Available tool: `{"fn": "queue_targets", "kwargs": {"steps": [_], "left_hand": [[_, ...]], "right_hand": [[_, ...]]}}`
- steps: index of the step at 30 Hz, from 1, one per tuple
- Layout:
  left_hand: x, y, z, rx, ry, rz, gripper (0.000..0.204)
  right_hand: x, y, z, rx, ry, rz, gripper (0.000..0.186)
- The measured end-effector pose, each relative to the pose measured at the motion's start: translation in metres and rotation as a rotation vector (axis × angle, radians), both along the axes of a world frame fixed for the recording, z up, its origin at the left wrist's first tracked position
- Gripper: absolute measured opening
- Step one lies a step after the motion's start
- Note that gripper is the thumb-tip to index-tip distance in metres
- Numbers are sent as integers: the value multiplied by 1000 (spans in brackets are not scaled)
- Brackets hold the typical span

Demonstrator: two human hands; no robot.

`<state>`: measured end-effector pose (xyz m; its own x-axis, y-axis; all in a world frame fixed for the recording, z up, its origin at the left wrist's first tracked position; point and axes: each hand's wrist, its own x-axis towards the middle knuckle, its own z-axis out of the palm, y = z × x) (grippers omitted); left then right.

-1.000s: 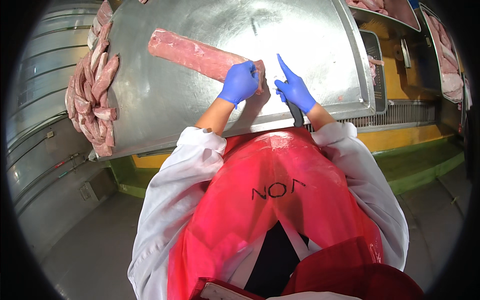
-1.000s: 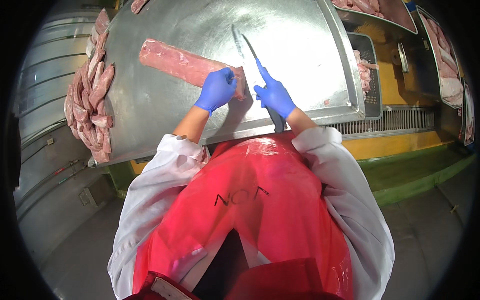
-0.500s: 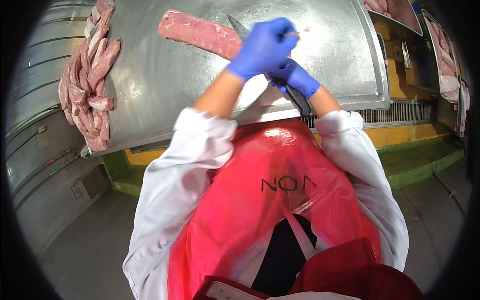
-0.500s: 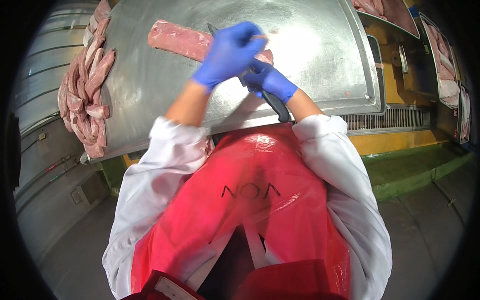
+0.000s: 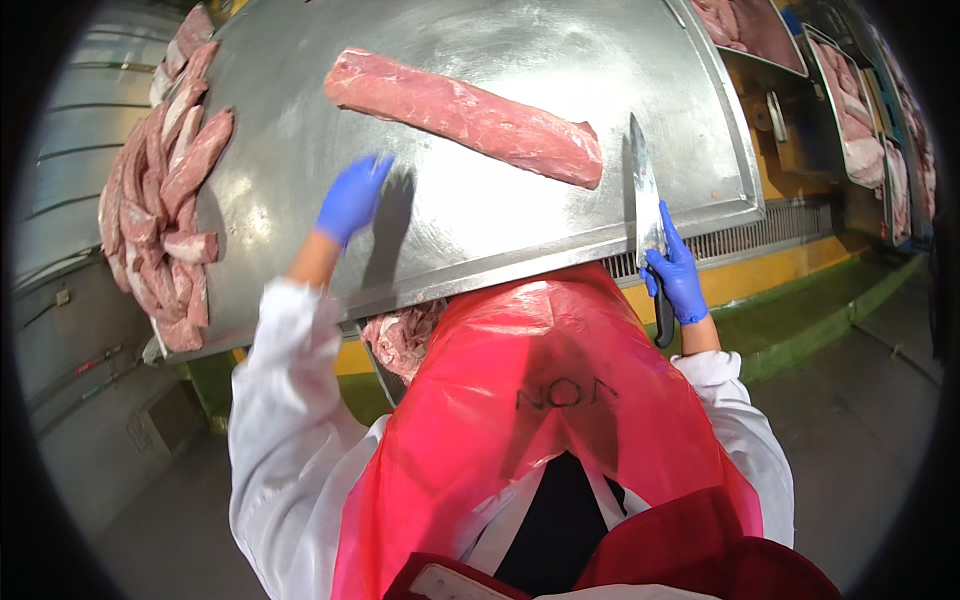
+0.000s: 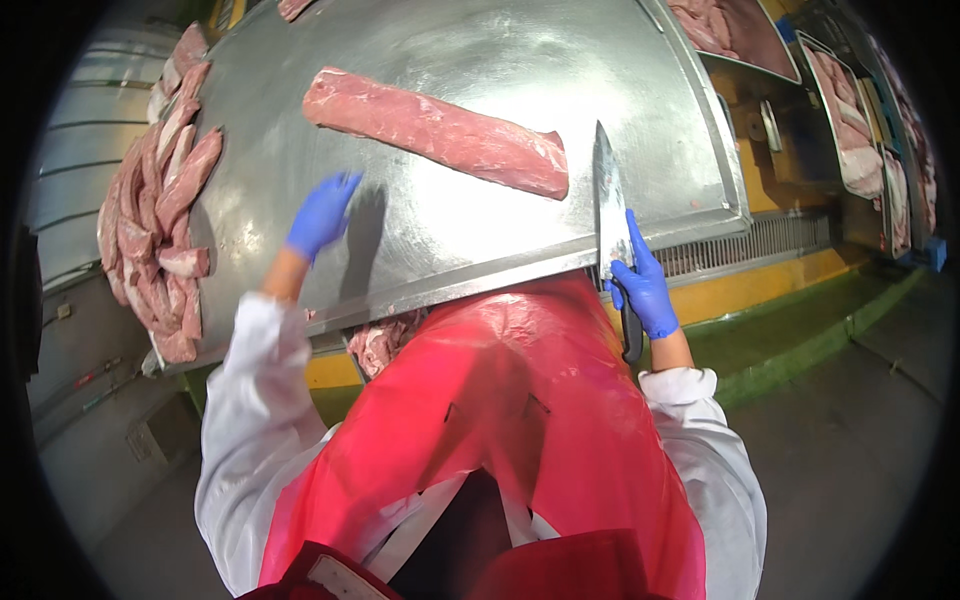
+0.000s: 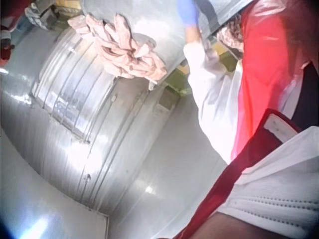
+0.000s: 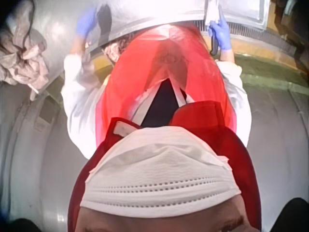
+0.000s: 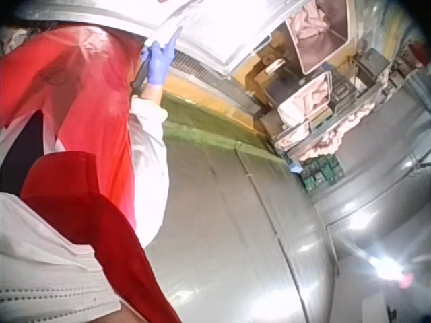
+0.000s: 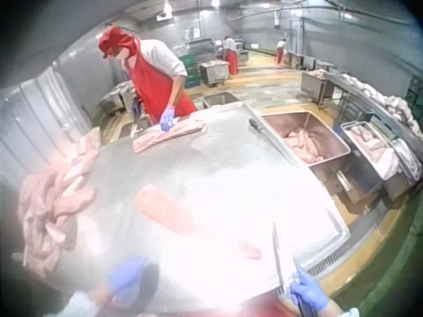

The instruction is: The person uses a knife to trim and cut large pieces of raw meat on a stainless steel table. They separate fat and connective tissue, place trimmed pieces into a metal tray, and continue processing additional cuts.

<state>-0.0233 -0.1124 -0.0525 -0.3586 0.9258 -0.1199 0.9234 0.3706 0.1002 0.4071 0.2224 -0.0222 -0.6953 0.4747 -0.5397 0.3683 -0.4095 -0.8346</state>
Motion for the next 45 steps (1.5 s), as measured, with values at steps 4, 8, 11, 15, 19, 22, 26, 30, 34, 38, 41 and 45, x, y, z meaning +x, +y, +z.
{"fn": "queue_targets", "kwargs": {"steps": [4, 8, 11, 15, 19, 22, 26, 30, 34, 38, 41, 45], "left_hand": [[-99, 155, -27, 81, 37, -341, 79], [-114, 213, -12, -491, -140, -240, 83], [-106, 207, -18, -419, -59, -98, 65], [-44, 129, -71, 366, 285, 52, 44], [69, 58, -89, 344, 308, 170, 18], [131, 46, -58, 298, 15, 110, 25], [167, 109, -18, 425, -118, 174, 68], [192, 145, -47, 292, 33, 203, 89], [225, 236, -40, 444, 20, -7, 68], [226, 288, -66, 317, -27, 155, 47], [209, 301, -43, 401, -88, 368, 32], [194, 311, 4, -7, -111, 681, 40]], "right_hand": [[-4, -9, 22, 62, 16, 11, 80], [27, -25, 43, 110, -52, -75, 80], [55, -39, 35, 135, -65, -200, 77], [86, -43, 14, 121, -77, -286, 77], [91, -27, 0, 128, -44, -330, 76], [94, 0, -3, 132, -55, -291, 76], [95, 53, -19, 104, 17, -179, 78], [89, 104, -12, 110, 34, -138, 81], [94, 151, -23, 82, 41, -80, 81], [82, 183, -21, 144, 17, -34, 80], [70, 205, -39, 247, 34, 80, 81], [25, 205, -51, 149, 76, 219, 79]]}}
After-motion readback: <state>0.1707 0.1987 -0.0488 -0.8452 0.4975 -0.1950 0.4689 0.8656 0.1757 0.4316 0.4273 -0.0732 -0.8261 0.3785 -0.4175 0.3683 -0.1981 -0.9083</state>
